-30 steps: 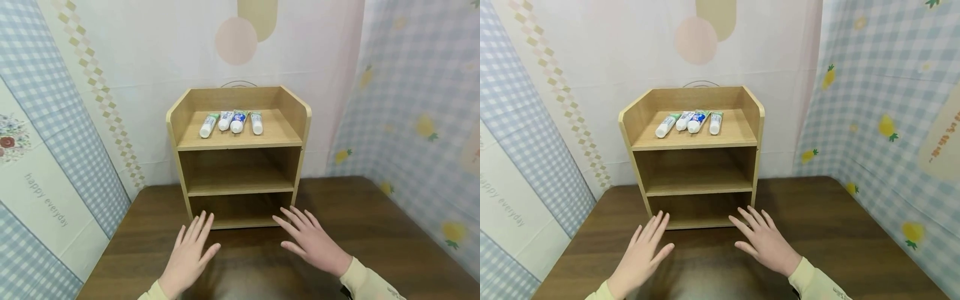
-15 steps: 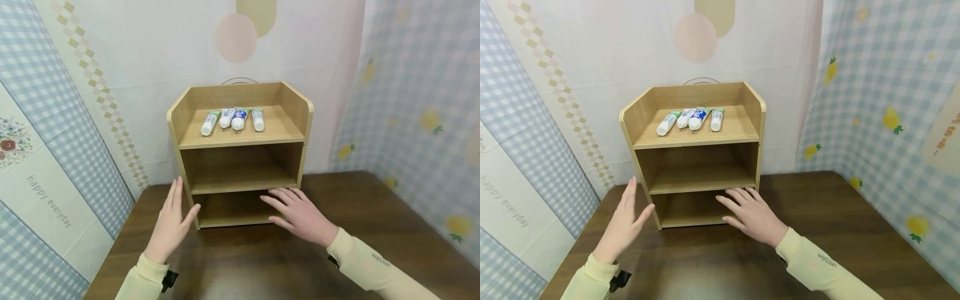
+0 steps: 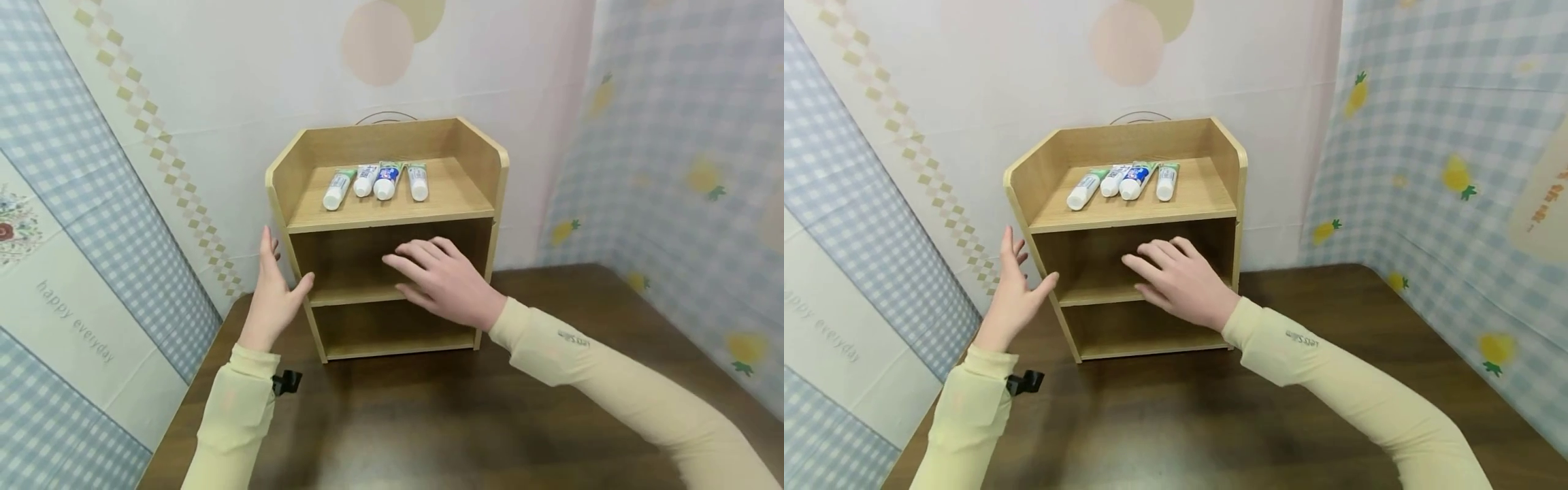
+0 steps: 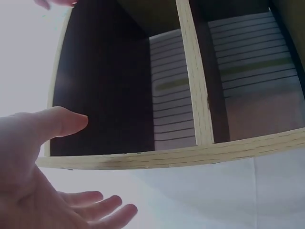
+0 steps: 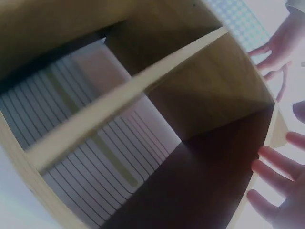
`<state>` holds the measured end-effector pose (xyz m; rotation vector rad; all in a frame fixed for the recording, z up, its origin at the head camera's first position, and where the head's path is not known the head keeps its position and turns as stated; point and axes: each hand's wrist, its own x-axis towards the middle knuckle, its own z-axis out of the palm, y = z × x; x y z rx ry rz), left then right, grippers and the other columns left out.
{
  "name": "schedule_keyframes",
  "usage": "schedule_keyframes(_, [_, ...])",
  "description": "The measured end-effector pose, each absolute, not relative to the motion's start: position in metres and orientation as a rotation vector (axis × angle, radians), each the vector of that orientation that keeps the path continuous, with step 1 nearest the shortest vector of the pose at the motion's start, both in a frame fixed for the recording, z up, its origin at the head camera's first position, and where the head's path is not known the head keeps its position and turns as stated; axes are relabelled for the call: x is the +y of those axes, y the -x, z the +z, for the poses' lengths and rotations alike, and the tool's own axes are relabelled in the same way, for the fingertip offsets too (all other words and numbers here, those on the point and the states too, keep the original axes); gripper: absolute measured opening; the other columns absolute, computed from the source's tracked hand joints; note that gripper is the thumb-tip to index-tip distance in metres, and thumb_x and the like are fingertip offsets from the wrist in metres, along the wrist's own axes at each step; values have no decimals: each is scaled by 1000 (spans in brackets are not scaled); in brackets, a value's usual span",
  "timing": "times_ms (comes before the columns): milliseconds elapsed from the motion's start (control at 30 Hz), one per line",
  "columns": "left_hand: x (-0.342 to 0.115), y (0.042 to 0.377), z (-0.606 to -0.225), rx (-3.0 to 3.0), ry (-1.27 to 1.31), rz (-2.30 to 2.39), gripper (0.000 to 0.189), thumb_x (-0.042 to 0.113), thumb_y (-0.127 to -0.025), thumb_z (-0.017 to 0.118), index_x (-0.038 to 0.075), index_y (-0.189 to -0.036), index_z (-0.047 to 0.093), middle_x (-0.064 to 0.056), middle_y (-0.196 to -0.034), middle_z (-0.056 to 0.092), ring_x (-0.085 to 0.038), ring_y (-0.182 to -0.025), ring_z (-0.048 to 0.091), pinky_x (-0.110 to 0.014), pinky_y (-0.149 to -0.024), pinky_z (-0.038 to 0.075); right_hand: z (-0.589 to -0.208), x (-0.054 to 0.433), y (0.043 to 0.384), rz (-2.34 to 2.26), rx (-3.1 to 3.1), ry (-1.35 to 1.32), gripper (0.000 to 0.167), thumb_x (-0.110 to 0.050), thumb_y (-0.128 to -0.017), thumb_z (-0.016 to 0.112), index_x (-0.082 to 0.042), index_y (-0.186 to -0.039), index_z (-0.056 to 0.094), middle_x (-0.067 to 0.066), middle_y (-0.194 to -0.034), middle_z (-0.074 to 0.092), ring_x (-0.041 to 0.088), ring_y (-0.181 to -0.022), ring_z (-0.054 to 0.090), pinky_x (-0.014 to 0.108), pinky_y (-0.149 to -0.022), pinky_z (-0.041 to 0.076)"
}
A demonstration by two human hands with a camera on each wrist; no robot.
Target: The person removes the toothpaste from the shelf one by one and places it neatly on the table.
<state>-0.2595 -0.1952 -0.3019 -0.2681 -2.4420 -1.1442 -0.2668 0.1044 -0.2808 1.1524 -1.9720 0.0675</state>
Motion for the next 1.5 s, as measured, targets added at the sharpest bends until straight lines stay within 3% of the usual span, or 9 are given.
schedule_keyframes(400, [-198,281,-268,-2297,342,-1266,101,9,-89,56,31,-152,-19,-21,-159,15,-41,-142,28,-62,-107,32,-235,79,297,116,-1954,-1131,36,-27,-94,59,-13,-127,60,8,-116,63,26,-109,59,43,-93,41])
schedule_keyframes(700, [-197,283,-251,-2298,452,-1196,109,12,-86,67,35,-152,-17,-25,-153,27,-44,-135,39,-59,-99,43,-212,58,313,147,-2024,-1107,34,-27,-95,57,-14,-126,61,6,-104,63,24,-99,58,43,-88,39])
schedule_keyframes(833, [-195,285,-246,-2284,486,-1229,109,19,-87,69,35,-152,-16,-25,-153,25,-42,-136,38,-58,-105,38,-204,50,317,144,-2076,-1083,32,-31,-97,55,-16,-125,62,5,-102,63,24,-98,59,43,-90,39])
schedule_keyframes(1033, [-192,289,-235,-2268,476,-1199,92,34,-92,61,34,-155,-7,-4,-164,4,-27,-149,17,-54,-117,21,-194,37,321,96,-2142,-1055,38,-32,-98,51,-17,-132,57,6,-101,64,25,-98,60,43,-93,41])
schedule_keyframes(1133, [-187,291,-229,-2254,411,-1171,85,37,-93,59,37,-154,0,2,-164,8,-24,-148,21,-52,-117,21,-191,31,322,82,-2179,-1048,41,-34,-98,50,-16,-134,55,7,-107,66,26,-105,61,43,-96,40])
schedule_keyframes(1233, [-184,296,-227,-2224,347,-1165,82,31,-91,61,40,-152,8,3,-162,18,-27,-137,37,-51,-111,32,-189,24,325,68,-2218,-1041,41,-35,-99,49,-16,-136,53,7,-117,67,26,-113,61,43,-98,39])
schedule_keyframes(1333, [-183,299,-228,-2204,288,-1157,81,20,-87,62,41,-149,14,-5,-154,34,-32,-117,51,-50,-96,42,-189,17,327,57,-2248,-1039,42,-36,-99,48,-17,-137,53,6,-118,67,26,-115,59,42,-97,39])
schedule_keyframes(1500, [-184,298,-230,-2216,218,-1122,81,15,-84,61,44,-145,16,-19,-130,52,-35,-92,54,-45,-78,44,-192,5,330,24,-2219,-1035,37,-36,-99,48,-21,-132,56,6,-101,67,27,-106,59,41,-91,39])
